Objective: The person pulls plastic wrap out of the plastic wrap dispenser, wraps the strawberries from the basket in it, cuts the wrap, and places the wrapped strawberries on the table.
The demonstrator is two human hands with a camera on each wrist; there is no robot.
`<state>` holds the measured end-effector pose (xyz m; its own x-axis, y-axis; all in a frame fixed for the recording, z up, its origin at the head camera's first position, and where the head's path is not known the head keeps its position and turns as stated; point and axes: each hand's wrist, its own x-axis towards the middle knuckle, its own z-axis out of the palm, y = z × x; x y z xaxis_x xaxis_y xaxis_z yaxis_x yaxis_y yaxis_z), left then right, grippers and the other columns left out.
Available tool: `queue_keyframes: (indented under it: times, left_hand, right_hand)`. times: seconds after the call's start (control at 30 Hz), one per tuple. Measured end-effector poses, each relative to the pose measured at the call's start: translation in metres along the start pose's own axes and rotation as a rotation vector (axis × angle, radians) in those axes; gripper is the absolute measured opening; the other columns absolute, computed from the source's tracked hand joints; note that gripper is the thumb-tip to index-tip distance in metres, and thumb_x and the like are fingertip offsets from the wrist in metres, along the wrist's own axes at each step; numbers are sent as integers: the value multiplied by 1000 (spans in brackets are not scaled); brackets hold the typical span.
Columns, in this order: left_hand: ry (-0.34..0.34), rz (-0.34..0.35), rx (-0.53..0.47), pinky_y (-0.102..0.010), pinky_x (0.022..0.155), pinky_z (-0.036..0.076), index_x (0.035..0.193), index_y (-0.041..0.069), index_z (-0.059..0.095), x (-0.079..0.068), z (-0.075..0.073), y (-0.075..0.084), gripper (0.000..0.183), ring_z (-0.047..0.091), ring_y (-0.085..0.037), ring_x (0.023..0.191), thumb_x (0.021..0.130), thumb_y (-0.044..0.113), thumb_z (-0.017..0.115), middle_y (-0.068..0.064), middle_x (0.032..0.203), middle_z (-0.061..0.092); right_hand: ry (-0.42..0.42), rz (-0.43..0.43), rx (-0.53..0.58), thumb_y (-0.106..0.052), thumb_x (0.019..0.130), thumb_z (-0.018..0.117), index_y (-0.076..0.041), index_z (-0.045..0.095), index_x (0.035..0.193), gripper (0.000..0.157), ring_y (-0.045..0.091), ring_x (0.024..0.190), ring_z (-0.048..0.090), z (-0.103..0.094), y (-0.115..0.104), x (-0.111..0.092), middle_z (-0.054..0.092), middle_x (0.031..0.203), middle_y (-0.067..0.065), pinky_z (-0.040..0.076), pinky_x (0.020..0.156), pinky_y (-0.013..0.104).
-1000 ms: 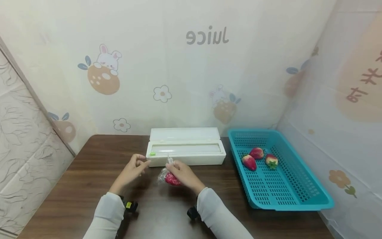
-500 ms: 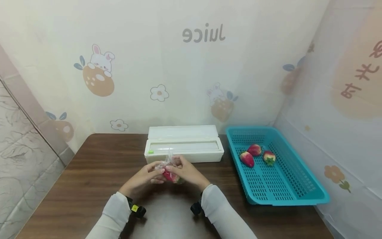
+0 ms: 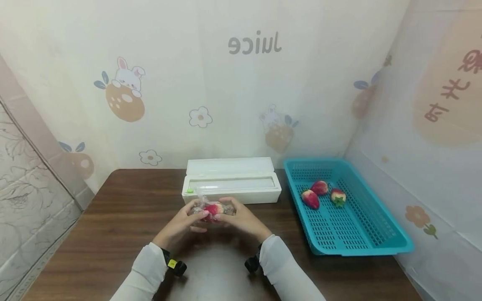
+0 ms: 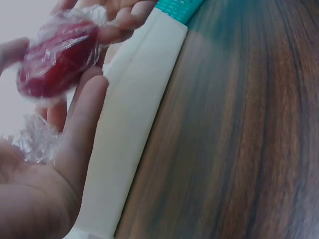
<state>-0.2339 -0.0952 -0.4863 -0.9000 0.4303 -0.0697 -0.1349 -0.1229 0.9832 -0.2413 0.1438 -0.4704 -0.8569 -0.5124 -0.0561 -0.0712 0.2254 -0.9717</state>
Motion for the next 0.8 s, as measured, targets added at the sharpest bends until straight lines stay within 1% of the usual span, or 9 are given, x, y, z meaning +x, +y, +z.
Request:
queue_keyframes:
  times: [0.13,0.2,0.27,0.37,0.47,0.57,0.63,0.73,0.8]
  left_hand:
    - [30,-21,1,-49,84,56,138,-1,52,1,2,-1,50,67,-28,99,99,27,65,-16,122,62]
    - [45,-20,-6,-45,83,58,134,-3,55,1,5,-3,46,67,-25,98,100,27,62,-15,117,65]
    - [66,-20,-10,-43,81,58,132,-2,57,1,7,-5,42,67,-24,96,102,27,60,-13,114,66]
    - [103,-8,19,-42,80,59,126,1,59,1,11,-7,37,68,-22,94,102,29,60,-11,111,68]
    - [137,11,49,-41,84,57,119,3,61,1,13,-8,33,67,-21,95,101,31,61,-10,109,69]
    - [163,43,105,-38,86,52,112,4,64,-1,12,-6,29,62,-19,97,100,30,63,-7,109,67]
    - [165,58,151,-36,87,49,113,3,64,0,9,-3,29,60,-19,100,98,28,66,-7,110,66]
    - [115,72,270,-34,87,49,126,5,61,1,4,4,38,60,-20,105,95,25,70,-6,116,66]
    - [73,82,369,-34,85,52,129,8,63,3,2,11,41,64,-20,102,94,27,72,-5,113,69]
  right_hand:
    - [-6,-7,27,-28,101,63,-3,51,138,46,34,99,66,-1,3,2,62,117,14,57,84,46]
    - [-15,4,58,-26,103,59,0,50,134,41,36,101,66,1,4,3,59,117,15,57,84,48]
    - [-12,22,91,-26,104,57,1,48,130,39,35,100,67,3,5,3,59,116,17,57,83,48]
    - [16,52,140,-26,104,55,0,44,125,35,29,96,67,10,4,4,59,113,16,57,83,47]
    - [58,79,214,-25,102,54,-2,43,120,31,22,93,66,17,5,6,59,110,14,57,84,46]
    - [81,90,273,-25,102,52,-1,45,120,31,20,91,65,19,8,6,56,113,12,57,82,44]
    - [87,92,277,-28,103,52,0,48,122,34,20,91,64,18,9,5,55,115,13,57,81,42]
    - [81,94,244,-31,102,55,1,49,126,41,21,91,63,14,11,3,55,116,14,57,80,39]
    - [67,100,217,-31,100,58,0,48,129,44,21,90,61,12,12,1,55,115,15,56,80,38]
